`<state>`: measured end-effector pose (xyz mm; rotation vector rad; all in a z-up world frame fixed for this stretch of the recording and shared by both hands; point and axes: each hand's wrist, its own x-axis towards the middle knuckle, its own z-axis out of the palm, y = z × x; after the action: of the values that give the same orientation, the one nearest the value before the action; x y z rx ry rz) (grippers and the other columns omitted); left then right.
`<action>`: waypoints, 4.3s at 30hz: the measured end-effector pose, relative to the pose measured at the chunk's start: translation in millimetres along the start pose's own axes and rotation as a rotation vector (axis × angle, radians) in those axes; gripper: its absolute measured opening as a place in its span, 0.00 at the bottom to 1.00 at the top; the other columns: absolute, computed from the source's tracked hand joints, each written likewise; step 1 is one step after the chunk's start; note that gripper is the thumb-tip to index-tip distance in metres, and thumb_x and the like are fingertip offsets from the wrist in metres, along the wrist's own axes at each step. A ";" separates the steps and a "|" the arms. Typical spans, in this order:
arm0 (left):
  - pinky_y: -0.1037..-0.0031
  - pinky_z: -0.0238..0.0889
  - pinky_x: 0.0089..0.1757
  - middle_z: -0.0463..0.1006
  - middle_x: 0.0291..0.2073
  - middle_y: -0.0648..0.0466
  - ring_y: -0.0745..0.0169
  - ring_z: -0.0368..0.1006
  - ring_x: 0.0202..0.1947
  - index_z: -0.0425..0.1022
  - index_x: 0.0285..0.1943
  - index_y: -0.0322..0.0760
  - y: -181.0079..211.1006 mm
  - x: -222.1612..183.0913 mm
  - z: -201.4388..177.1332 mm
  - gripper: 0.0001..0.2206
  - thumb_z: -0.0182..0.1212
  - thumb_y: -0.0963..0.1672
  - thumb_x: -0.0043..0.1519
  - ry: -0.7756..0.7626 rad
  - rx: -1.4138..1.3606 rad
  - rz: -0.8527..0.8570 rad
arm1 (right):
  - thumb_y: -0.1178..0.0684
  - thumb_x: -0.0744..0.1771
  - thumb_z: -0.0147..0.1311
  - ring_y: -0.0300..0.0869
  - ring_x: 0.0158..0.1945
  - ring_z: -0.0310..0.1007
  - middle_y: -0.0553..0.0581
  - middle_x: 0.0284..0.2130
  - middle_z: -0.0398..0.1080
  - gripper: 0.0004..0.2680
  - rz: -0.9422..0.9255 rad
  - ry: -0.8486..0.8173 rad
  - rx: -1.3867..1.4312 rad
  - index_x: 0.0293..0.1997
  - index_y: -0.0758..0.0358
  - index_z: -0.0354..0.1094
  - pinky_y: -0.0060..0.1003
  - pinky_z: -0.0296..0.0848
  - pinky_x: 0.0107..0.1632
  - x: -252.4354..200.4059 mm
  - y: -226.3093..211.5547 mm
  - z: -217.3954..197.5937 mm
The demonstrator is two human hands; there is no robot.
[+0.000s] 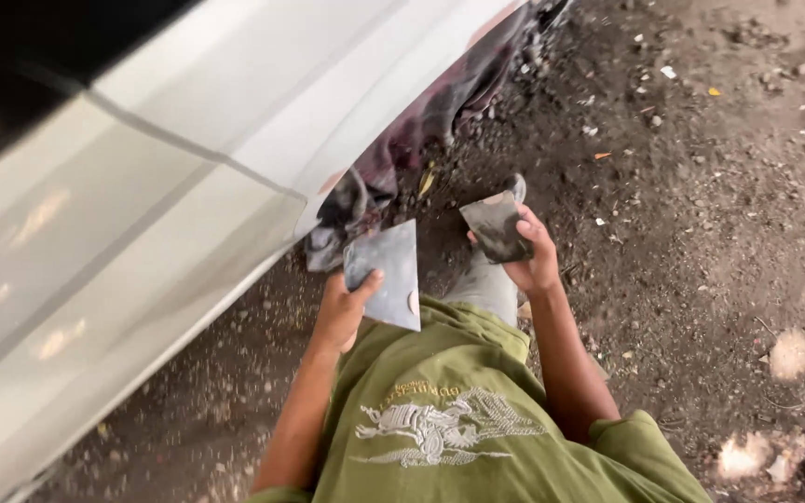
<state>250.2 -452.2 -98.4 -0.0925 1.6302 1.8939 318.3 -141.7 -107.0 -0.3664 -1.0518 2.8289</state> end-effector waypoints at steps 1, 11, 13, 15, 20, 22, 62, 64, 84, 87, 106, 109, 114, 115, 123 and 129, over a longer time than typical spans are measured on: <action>0.74 0.66 0.39 0.79 0.37 0.59 0.73 0.70 0.35 0.78 0.47 0.28 0.9 7.8 4.8 0.10 0.67 0.43 0.63 -0.026 0.007 0.013 | 0.49 0.69 0.55 0.56 0.60 0.72 0.69 0.57 0.71 0.20 -0.029 0.003 -0.004 0.65 0.74 0.62 0.57 0.71 0.67 4.1 -5.9 -2.6; 0.74 0.68 0.43 0.80 0.40 0.59 0.69 0.74 0.41 0.78 0.48 0.36 0.6 101.7 76.1 0.11 0.68 0.43 0.58 0.110 -0.196 -0.142 | 0.45 0.67 0.55 0.58 0.65 0.67 0.64 0.62 0.66 0.22 -0.077 -0.012 0.104 0.67 0.66 0.58 0.62 0.67 0.67 66.6 -78.0 -97.0; 0.72 0.68 0.41 0.80 0.39 0.57 0.67 0.75 0.40 0.79 0.48 0.35 16.4 113.5 85.5 0.11 0.67 0.43 0.58 0.083 -0.162 -0.160 | 0.45 0.67 0.56 0.57 0.66 0.66 0.61 0.62 0.65 0.23 -0.096 -0.007 0.020 0.67 0.67 0.57 0.64 0.66 0.67 82.6 -82.5 -89.6; 0.65 0.74 0.41 0.80 0.37 0.55 0.61 0.77 0.37 0.75 0.44 0.36 23.3 123.6 95.8 0.11 0.69 0.43 0.57 -0.164 -0.258 -0.305 | 0.43 0.68 0.53 0.57 0.62 0.70 0.65 0.58 0.68 0.21 -0.010 0.063 0.227 0.65 0.65 0.59 0.63 0.69 0.66 96.9 -79.1 -66.7; 0.72 0.69 0.38 0.80 0.37 0.60 0.69 0.75 0.36 0.75 0.47 0.41 31.0 127.8 121.5 0.13 0.67 0.46 0.55 -0.254 -0.178 -0.469 | 0.36 0.71 0.46 0.53 0.60 0.69 0.63 0.60 0.68 0.23 -0.126 0.017 0.145 0.68 0.64 0.61 0.50 0.66 0.66 114.0 -18.2 -63.8; 0.75 0.66 0.38 0.79 0.37 0.63 0.74 0.73 0.36 0.75 0.48 0.41 25.1 117.3 98.7 0.13 0.67 0.47 0.57 -0.291 -0.145 -0.392 | 0.30 0.74 0.40 0.52 0.60 0.69 0.64 0.61 0.70 0.27 -0.273 -0.129 -0.062 0.69 0.68 0.63 0.46 0.64 0.67 168.4 -15.2 -82.5; 0.73 0.68 0.43 0.81 0.44 0.55 0.70 0.73 0.42 0.74 0.59 0.29 11.2 152.0 61.2 0.18 0.64 0.45 0.63 -0.393 -0.075 -0.323 | 0.38 0.69 0.48 0.61 0.63 0.66 0.70 0.61 0.66 0.27 0.096 0.091 0.545 0.71 0.69 0.55 0.58 0.67 0.66 118.6 91.8 -80.6; 0.74 0.69 0.44 0.80 0.45 0.56 0.71 0.74 0.42 0.73 0.59 0.30 14.1 165.5 80.6 0.18 0.63 0.45 0.64 -0.476 -0.105 -0.295 | 0.39 0.72 0.50 0.65 0.62 0.64 0.74 0.60 0.65 0.26 0.054 0.169 0.532 0.70 0.74 0.55 0.62 0.68 0.67 128.4 60.7 -83.6; 0.75 0.62 0.41 0.79 0.34 0.60 0.74 0.68 0.36 0.80 0.45 0.34 -42.6 197.1 70.1 0.09 0.62 0.45 0.65 -0.009 0.011 -0.142 | 0.49 0.68 0.66 0.54 0.76 0.53 0.60 0.68 0.61 0.18 -1.038 -0.028 -1.515 0.66 0.51 0.69 0.62 0.51 0.79 316.1 -39.6 -168.3; 0.73 0.65 0.42 0.81 0.37 0.61 0.74 0.72 0.37 0.80 0.46 0.37 -18.0 199.0 90.9 0.09 0.61 0.44 0.61 0.053 -0.078 -0.205 | 0.49 0.67 0.67 0.54 0.76 0.53 0.57 0.67 0.61 0.18 -1.123 -0.026 -1.493 0.64 0.49 0.70 0.61 0.52 0.79 326.6 -30.6 -168.0; 0.78 0.54 0.30 0.70 0.29 0.62 0.72 0.61 0.27 0.73 0.39 0.37 -23.5 247.1 155.3 0.11 0.66 0.48 0.66 0.215 -0.186 0.147 | 0.47 0.66 0.64 0.51 0.75 0.62 0.55 0.66 0.66 0.16 -0.348 -0.606 -0.788 0.61 0.49 0.72 0.59 0.60 0.78 172.4 -74.5 -144.6; 0.71 0.63 0.32 0.73 0.27 0.60 0.66 0.67 0.27 0.71 0.37 0.38 -7.7 252.8 153.6 0.11 0.65 0.47 0.64 0.105 -0.324 0.077 | 0.45 0.63 0.67 0.50 0.73 0.60 0.57 0.65 0.64 0.18 -0.334 -0.604 -0.970 0.59 0.48 0.72 0.58 0.63 0.73 185.9 -97.0 -149.0; 0.71 0.51 0.31 0.60 0.24 0.61 0.69 0.55 0.26 0.66 0.33 0.36 -3.0 251.9 138.7 0.18 0.59 0.49 0.73 0.008 0.431 0.290 | 0.52 0.58 0.65 0.51 0.71 0.59 0.54 0.62 0.66 0.19 -0.529 -0.712 -1.681 0.55 0.51 0.74 0.62 0.52 0.73 174.5 -145.6 -116.9; 0.71 0.51 0.31 0.60 0.24 0.61 0.69 0.55 0.26 0.66 0.33 0.36 9.0 246.8 148.9 0.18 0.59 0.49 0.73 0.018 0.424 0.291 | 0.52 0.58 0.65 0.51 0.71 0.59 0.54 0.62 0.66 0.19 -0.528 -0.725 -1.681 0.55 0.51 0.74 0.62 0.52 0.73 170.5 -147.2 -109.6; 0.71 0.56 0.20 0.69 0.17 0.60 0.69 0.62 0.14 0.75 0.37 0.36 33.8 218.0 138.5 0.14 0.56 0.50 0.64 0.235 0.455 0.169 | 0.49 0.61 0.65 0.46 0.71 0.59 0.52 0.63 0.66 0.18 -0.564 -0.836 -1.896 0.56 0.48 0.74 0.58 0.52 0.76 203.7 -118.6 -136.7; 0.71 0.54 0.26 0.67 0.18 0.59 0.72 0.58 0.22 0.75 0.37 0.31 -34.4 208.7 109.6 0.16 0.58 0.49 0.68 0.224 0.574 0.169 | 0.45 0.69 0.65 0.57 0.76 0.53 0.61 0.70 0.57 0.19 -0.933 -0.333 -1.732 0.67 0.54 0.69 0.66 0.51 0.77 290.8 -62.5 -169.4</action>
<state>137.7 -265.6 -194.7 0.0790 2.3376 1.4971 81.9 63.9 -245.1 0.4450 -2.4955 0.6751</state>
